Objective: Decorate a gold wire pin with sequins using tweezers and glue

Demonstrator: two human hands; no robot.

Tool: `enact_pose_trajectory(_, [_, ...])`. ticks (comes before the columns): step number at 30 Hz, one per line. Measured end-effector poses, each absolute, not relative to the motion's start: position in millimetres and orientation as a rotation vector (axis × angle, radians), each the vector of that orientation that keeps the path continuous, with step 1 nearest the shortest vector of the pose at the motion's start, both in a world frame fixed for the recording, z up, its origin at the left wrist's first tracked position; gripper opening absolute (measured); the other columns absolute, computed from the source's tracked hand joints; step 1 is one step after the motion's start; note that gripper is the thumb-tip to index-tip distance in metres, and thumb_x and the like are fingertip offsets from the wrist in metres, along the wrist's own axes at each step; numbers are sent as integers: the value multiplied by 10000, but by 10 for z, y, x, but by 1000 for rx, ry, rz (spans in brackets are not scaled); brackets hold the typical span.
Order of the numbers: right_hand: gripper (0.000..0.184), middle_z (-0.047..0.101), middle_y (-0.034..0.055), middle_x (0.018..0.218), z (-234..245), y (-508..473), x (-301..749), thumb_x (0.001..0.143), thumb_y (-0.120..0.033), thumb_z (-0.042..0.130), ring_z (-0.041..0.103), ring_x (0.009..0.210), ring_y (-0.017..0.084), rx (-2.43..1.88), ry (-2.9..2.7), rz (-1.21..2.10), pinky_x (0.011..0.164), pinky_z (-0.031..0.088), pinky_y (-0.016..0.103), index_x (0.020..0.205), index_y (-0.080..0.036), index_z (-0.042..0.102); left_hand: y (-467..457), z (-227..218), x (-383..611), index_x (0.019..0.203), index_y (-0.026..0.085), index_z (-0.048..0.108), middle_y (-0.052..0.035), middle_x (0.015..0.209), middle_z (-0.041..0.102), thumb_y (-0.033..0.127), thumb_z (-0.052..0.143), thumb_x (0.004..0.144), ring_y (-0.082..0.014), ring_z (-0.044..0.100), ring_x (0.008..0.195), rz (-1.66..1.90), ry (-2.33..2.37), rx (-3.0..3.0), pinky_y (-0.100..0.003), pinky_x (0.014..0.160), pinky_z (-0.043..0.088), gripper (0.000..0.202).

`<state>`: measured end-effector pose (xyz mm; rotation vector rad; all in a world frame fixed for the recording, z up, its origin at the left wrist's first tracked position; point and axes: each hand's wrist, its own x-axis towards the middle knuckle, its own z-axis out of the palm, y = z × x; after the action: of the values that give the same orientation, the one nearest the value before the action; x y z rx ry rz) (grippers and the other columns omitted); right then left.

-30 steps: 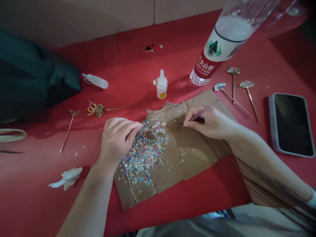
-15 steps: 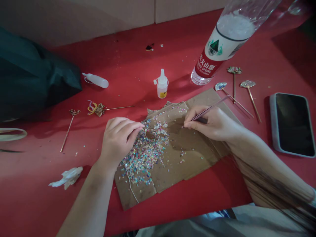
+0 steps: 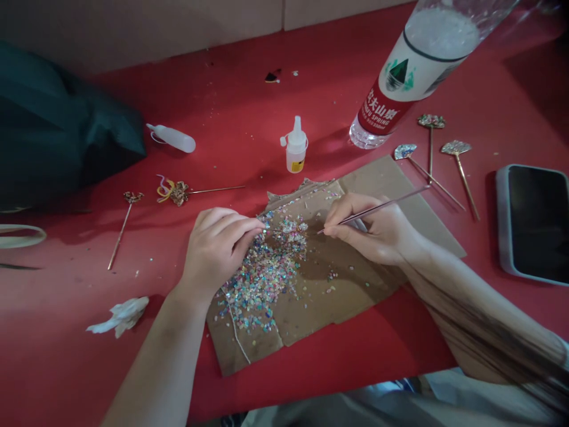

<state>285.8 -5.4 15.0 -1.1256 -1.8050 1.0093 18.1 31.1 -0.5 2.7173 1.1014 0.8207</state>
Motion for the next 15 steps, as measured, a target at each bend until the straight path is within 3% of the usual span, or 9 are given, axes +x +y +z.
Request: enact_pose_trajectory(15, [90, 616, 20, 735, 108, -65, 2851, 857, -278, 579, 578, 664, 145, -1129, -1894, 993, 601, 460, 304, 785, -224, 573, 309, -10, 180, 914, 253, 644, 12, 838, 714, 267, 595, 871, -166, 597, 812, 810, 1107, 2710, -332, 775, 433, 67])
